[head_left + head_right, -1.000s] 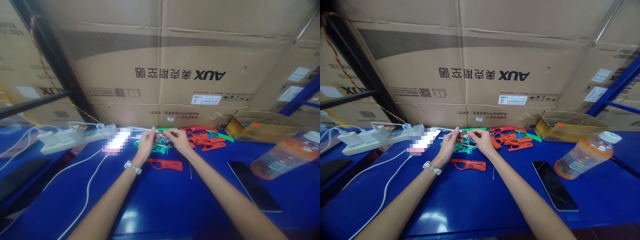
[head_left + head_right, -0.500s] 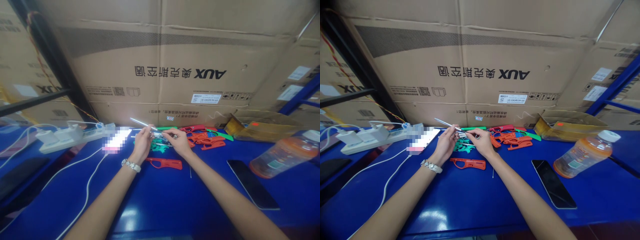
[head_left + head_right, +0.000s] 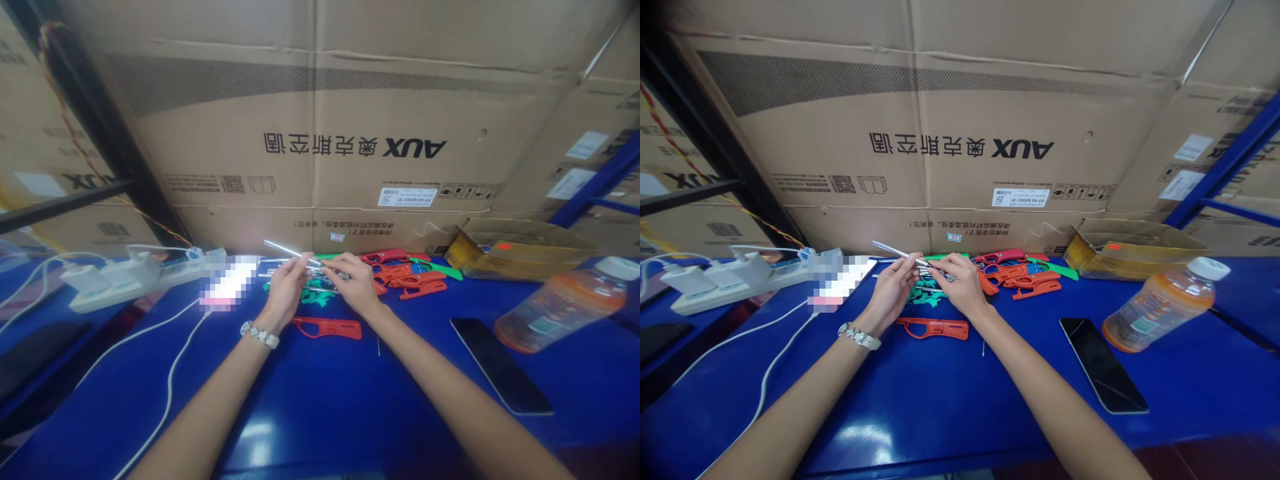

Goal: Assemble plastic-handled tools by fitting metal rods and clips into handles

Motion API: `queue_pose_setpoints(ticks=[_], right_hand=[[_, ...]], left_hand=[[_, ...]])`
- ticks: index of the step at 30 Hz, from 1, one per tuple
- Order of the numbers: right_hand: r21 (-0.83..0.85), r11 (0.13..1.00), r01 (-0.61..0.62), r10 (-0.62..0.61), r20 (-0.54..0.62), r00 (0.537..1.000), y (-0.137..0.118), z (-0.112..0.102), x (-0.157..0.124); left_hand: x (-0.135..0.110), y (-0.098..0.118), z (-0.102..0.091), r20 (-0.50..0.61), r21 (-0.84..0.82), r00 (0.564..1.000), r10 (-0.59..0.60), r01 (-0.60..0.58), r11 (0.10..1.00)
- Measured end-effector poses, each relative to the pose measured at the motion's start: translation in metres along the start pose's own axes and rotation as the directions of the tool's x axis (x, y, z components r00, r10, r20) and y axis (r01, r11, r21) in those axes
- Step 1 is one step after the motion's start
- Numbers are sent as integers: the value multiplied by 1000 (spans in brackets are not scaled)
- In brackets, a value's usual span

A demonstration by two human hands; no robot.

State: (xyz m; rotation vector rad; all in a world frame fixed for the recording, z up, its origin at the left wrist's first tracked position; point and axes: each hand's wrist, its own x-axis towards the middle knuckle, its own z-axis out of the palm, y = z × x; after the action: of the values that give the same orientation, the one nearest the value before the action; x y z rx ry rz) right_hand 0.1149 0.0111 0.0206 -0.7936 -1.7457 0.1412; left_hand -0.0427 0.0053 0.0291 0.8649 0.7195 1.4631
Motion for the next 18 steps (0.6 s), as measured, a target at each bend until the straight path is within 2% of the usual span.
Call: queue_pose_setpoints(ticks=[7, 12, 18], right_hand=[[-207, 968, 144, -146, 5, 989, 4, -6, 0], [-241, 954, 179, -169, 61, 984, 1, -5, -1], [-218, 955, 200, -194, 50, 980, -5, 0, -2]], left_hand=[[-1, 2, 1, -4, -69, 1000, -13, 13, 998], [-1, 2, 2, -19, -35, 1000, 6, -7, 999], [-2, 0, 2, -50, -17, 999, 21, -22, 1000]])
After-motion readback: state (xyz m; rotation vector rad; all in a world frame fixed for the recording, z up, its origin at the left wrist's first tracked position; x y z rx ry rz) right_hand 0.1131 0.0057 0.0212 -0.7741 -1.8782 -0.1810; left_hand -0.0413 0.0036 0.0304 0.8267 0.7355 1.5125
